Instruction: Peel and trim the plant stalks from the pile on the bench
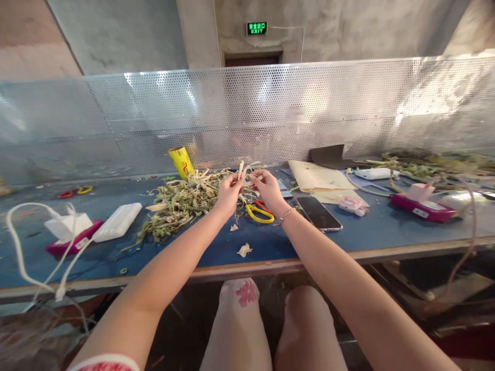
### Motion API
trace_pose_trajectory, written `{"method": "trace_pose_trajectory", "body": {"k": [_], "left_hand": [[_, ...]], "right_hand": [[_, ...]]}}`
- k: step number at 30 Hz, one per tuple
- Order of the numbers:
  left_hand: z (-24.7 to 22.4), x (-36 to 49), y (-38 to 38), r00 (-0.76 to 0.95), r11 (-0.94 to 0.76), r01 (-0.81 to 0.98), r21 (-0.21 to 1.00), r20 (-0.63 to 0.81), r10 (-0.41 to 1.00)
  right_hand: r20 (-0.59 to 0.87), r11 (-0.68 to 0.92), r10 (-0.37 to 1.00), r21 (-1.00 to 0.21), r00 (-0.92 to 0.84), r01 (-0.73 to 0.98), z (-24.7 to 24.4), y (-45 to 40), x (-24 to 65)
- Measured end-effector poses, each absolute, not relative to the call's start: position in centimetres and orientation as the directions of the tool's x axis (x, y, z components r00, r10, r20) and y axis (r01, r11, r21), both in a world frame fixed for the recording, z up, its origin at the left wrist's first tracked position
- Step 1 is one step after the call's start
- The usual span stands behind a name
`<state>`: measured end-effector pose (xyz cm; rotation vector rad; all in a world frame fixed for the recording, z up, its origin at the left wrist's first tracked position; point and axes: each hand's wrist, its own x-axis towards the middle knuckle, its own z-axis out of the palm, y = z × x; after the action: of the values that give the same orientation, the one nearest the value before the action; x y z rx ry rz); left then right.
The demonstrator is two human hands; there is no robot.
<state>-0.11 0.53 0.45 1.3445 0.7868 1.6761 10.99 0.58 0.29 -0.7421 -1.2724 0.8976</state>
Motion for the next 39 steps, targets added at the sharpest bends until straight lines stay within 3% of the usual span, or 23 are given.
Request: {"method": "trace_pose_trajectory", "body": {"k": [8,14,21,39], "left_hand": [[0.4,0.1,0.6,-0.16,-0.471,-0.253,0.845,0.444,0.882],[0.8,0.0,0.3,-0.149,-0.471,-0.28,0.837,0.446,0.882],[1.5,-0.1,-0.1,-0.05,-0.349,-0.367,0.862,0.356,0.933],[2.1,-0.5,-0.9,0.181,-0.333,-0.344,0.878,0.41,0.894]], "right_hand": [[0.571,0.571,0.819,-0.821,0.06,0.029,0.5,0.2,11.2],[0.64,0.64,0.768,-0.769,-0.013,0.001,0.1,0.5,11.2],[0.664,0.664,0.746,-0.748,-0.046,-0.027,0.4,-0.1,11.4],[0.742,0.75,0.661,-0.658,-0.111,0.063,0.8,-1.0,11.9]]}}
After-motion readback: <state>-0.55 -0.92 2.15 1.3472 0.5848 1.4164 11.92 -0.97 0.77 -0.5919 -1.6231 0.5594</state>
